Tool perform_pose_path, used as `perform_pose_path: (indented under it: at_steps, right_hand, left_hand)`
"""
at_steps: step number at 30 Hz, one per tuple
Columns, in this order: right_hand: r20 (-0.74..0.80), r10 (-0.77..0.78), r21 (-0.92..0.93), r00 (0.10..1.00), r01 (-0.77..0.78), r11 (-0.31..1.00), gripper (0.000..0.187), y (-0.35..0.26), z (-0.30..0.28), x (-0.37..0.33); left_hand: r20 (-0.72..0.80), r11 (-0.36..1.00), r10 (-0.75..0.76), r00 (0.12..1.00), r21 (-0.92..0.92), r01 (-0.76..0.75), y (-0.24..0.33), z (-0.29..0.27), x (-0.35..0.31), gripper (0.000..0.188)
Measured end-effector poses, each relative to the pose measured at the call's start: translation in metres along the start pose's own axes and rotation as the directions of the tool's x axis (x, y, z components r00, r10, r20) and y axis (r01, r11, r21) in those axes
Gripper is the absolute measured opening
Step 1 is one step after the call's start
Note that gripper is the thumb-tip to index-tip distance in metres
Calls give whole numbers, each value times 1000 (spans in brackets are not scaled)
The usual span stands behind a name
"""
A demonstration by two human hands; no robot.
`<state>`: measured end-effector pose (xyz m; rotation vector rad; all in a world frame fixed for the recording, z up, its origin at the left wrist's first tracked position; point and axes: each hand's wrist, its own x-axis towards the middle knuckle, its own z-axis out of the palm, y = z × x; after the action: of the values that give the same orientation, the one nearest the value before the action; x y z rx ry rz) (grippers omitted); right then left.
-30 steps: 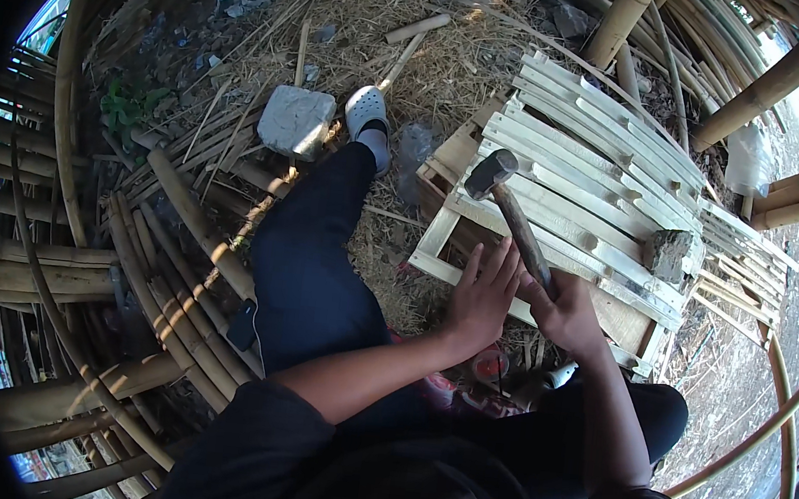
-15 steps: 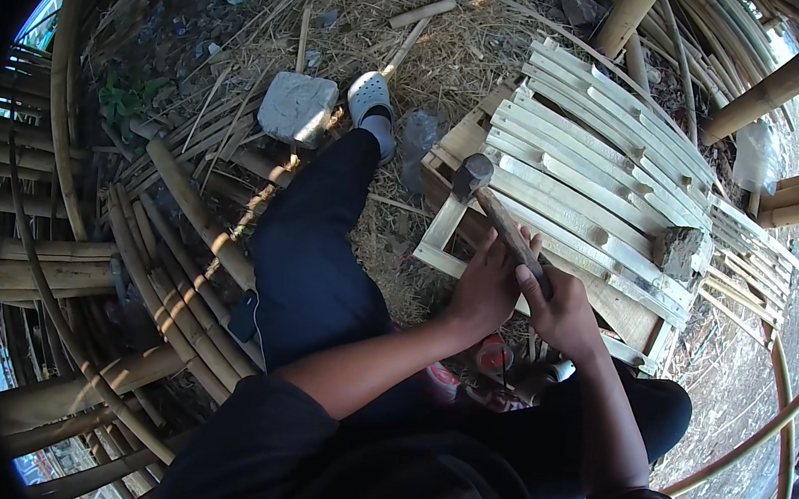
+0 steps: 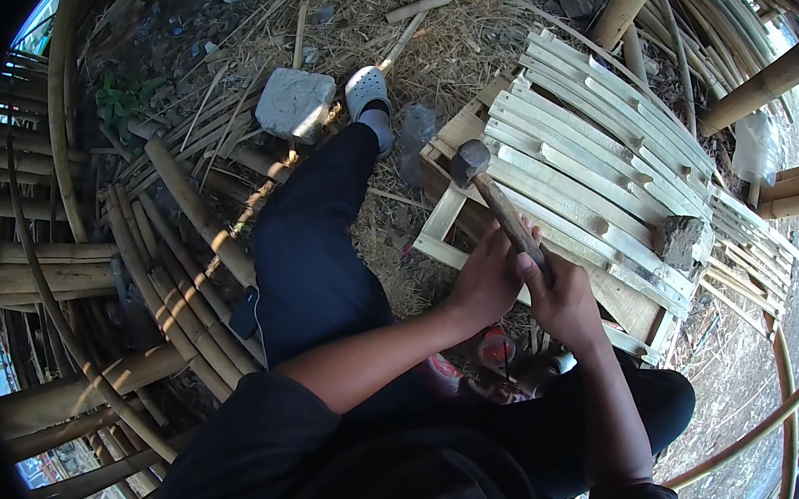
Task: The person hammers nails into a wooden and bamboo frame structure while using a hammer by hand.
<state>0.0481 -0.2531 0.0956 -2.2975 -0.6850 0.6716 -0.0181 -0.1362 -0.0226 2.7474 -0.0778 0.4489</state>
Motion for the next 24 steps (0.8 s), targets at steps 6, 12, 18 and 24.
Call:
perform_pose_path:
  at_steps: [6, 12, 18, 24]
  right_hand:
    - [-149, -113, 107, 982, 129, 986, 50, -3, -6, -12]
    - [-116, -117, -63, 986, 110, 992, 48, -3, -2, -1]
    - [-104, -34, -1, 994, 34, 999, 51, -10, -9, -11]
    - [-14, 89, 63, 996, -88, 994, 61, 12, 4, -12]
  left_hand:
    - [97, 996, -31, 995, -78, 38, 6, -25, 5, 58]
    - [4, 985, -69, 998, -157, 69, -4, 17, -2, 56]
    - [77, 999, -26, 997, -44, 30, 2, -14, 2, 62]
    - [167, 999, 0, 986, 46, -7, 4, -38, 9, 69]
